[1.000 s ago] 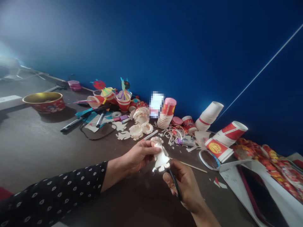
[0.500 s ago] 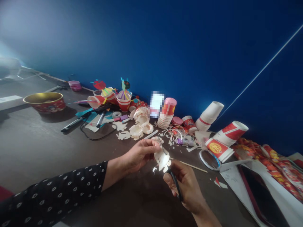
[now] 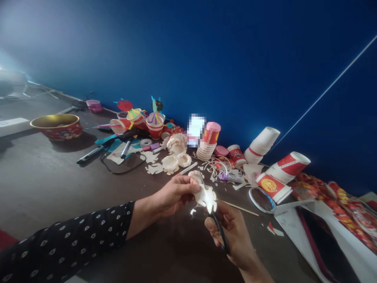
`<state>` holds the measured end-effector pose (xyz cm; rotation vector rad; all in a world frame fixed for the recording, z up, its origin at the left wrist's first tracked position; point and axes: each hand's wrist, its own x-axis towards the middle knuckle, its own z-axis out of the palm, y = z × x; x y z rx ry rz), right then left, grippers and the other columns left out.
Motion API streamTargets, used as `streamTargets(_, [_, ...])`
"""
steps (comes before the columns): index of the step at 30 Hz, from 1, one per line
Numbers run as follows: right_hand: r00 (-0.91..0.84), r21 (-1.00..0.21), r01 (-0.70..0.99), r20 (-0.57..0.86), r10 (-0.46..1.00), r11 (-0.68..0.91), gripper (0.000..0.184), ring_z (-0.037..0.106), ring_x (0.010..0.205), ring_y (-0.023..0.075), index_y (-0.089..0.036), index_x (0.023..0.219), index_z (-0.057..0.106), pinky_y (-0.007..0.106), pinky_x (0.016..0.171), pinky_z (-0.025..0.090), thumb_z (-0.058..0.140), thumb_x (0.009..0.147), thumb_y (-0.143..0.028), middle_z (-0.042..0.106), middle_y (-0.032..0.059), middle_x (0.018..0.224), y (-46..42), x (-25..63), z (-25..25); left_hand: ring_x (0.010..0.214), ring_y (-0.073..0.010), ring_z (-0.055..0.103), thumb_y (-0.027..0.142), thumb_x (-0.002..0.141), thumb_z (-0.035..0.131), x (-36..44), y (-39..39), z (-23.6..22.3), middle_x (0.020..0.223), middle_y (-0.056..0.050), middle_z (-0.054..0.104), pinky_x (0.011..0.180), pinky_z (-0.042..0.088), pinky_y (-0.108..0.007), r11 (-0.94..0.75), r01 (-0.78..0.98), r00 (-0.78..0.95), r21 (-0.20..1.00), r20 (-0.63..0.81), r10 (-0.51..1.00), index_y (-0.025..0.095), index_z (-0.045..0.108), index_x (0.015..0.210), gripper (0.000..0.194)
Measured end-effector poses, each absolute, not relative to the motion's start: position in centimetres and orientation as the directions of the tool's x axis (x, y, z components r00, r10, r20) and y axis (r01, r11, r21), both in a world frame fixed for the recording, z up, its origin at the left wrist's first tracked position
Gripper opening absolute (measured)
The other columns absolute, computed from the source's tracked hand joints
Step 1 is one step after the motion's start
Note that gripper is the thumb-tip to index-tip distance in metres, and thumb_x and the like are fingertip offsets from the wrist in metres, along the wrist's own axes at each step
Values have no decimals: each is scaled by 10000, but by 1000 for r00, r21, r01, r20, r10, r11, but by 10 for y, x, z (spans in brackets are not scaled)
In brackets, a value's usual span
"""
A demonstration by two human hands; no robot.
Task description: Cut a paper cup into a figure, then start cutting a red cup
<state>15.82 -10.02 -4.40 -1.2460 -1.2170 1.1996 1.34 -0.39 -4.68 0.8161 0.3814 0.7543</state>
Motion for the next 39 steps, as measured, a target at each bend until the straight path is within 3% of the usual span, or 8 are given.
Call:
streamTargets(9, [5,-998,30,-46,999,-46,367,341,362,31,-179,797,590,148,326,280,694,626,-487,451,-65,500,-100,160,-45,483,-67,480,191,565,717,13,-7,-45,532,-3,548,512,352,-202,488,-421,705,765,-62,706,107,549,568,187])
streamTargets(15, [-11,-997,11,-76,997,-76,360,322,366,24,-175,764,600,130,326,280,707,607,-481,411,-80,476,-100,159,-44,490,-61,466,229,612,685,13,-4,-45,575,0,536,488,327,-201,398,-425,682,813,-1,731,107,554,601,180])
streamTargets(22, [-35,-998,18,-55,998,-54,338,296,359,24,-190,789,581,133,325,268,686,638,-473,394,-88,478,-100,159,-48,444,-61,468,211,601,686,15,-5,-46,520,8,533,473,340,-202,431,-423,700,797,-15,714,113,532,574,185])
streamTargets(29, [-33,-998,44,-35,999,-34,349,310,357,23,-193,767,563,139,326,274,669,648,-504,437,-76,504,-100,154,-45,538,-144,600,212,642,656,13,-11,-44,557,-31,595,510,361,-220,451,-413,754,791,20,657,116,526,585,172])
streamTargets(39, [38,-993,119,4,999,0,309,357,377,44,-182,829,552,161,358,302,619,722,-465,425,-77,510,-100,144,-50,461,-65,465,206,591,702,17,-14,-45,492,20,527,504,343,-206,473,-470,689,745,-26,725,123,535,562,189])
